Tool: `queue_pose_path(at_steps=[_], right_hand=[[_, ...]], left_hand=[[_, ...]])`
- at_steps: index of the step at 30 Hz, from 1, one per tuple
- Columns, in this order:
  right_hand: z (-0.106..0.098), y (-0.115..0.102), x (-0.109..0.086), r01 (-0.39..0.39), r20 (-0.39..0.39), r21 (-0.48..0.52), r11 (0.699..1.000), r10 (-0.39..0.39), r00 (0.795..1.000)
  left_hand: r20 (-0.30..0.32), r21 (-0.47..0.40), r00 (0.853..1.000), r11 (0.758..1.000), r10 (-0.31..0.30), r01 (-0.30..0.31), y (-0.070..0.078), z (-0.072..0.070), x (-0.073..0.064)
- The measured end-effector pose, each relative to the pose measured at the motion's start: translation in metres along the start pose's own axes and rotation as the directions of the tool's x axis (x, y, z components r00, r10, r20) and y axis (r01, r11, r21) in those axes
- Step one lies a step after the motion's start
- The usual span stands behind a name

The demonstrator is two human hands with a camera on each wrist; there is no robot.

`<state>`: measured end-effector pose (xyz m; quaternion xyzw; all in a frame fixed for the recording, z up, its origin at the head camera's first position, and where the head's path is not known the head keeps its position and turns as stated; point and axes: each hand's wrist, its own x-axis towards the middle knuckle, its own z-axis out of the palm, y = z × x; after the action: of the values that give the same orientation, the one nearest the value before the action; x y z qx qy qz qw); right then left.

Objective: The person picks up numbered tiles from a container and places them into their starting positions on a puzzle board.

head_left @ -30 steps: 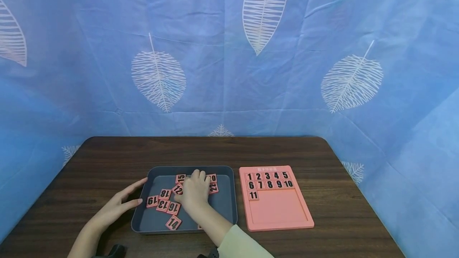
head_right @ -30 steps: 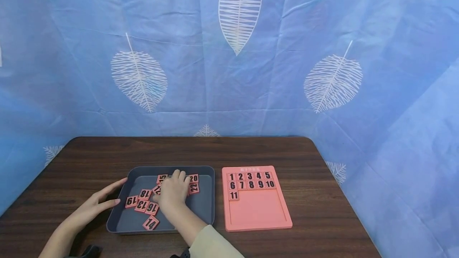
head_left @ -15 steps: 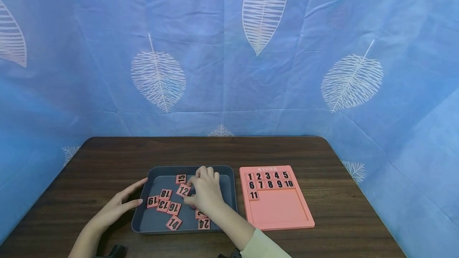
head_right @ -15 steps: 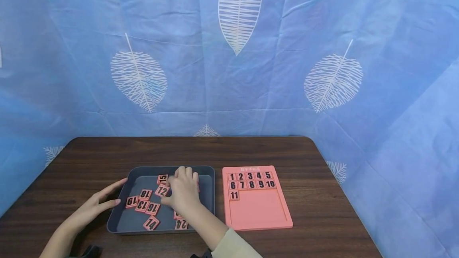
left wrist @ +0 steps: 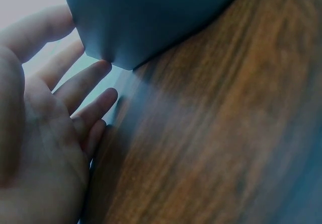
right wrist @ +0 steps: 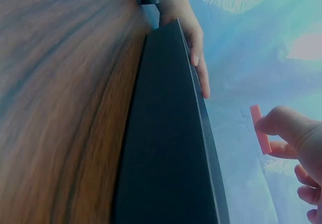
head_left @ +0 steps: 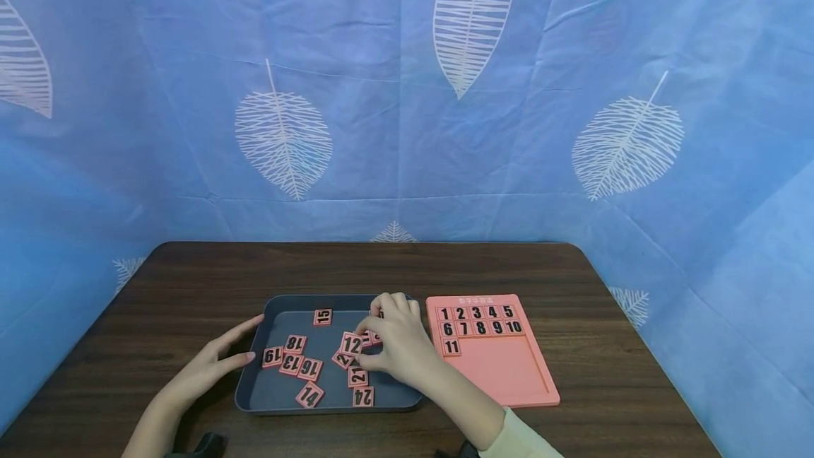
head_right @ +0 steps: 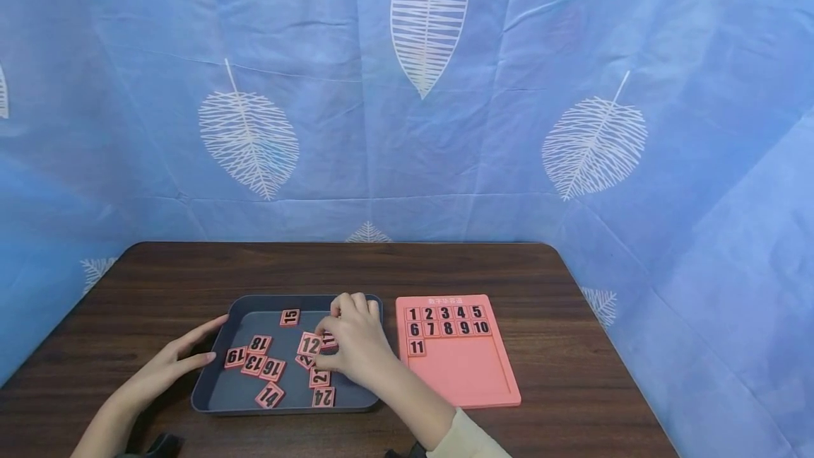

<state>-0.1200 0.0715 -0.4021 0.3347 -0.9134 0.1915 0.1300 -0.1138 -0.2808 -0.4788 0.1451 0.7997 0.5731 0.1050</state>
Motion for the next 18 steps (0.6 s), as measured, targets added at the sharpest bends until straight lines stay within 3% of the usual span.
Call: queue_pose_path(at_steps=[8, 18], right_hand=[[-0.018, 0.026, -0.02, 0.06, -0.003, 0.022, 0.998, -0.06, 0.998], [-0.035, 0.063, -0.046, 0.103, -0.034, -0.037, 0.994, -0.104, 0.994]], left_hand=[[-0.006, 0.001, 1.0, 1.0, 0.004, -0.004, 0.003, 0.0, -0.001], [0.004, -0.002, 1.0, 1.0, 0.001, -0.001, -0.001, 0.0, -0.001]])
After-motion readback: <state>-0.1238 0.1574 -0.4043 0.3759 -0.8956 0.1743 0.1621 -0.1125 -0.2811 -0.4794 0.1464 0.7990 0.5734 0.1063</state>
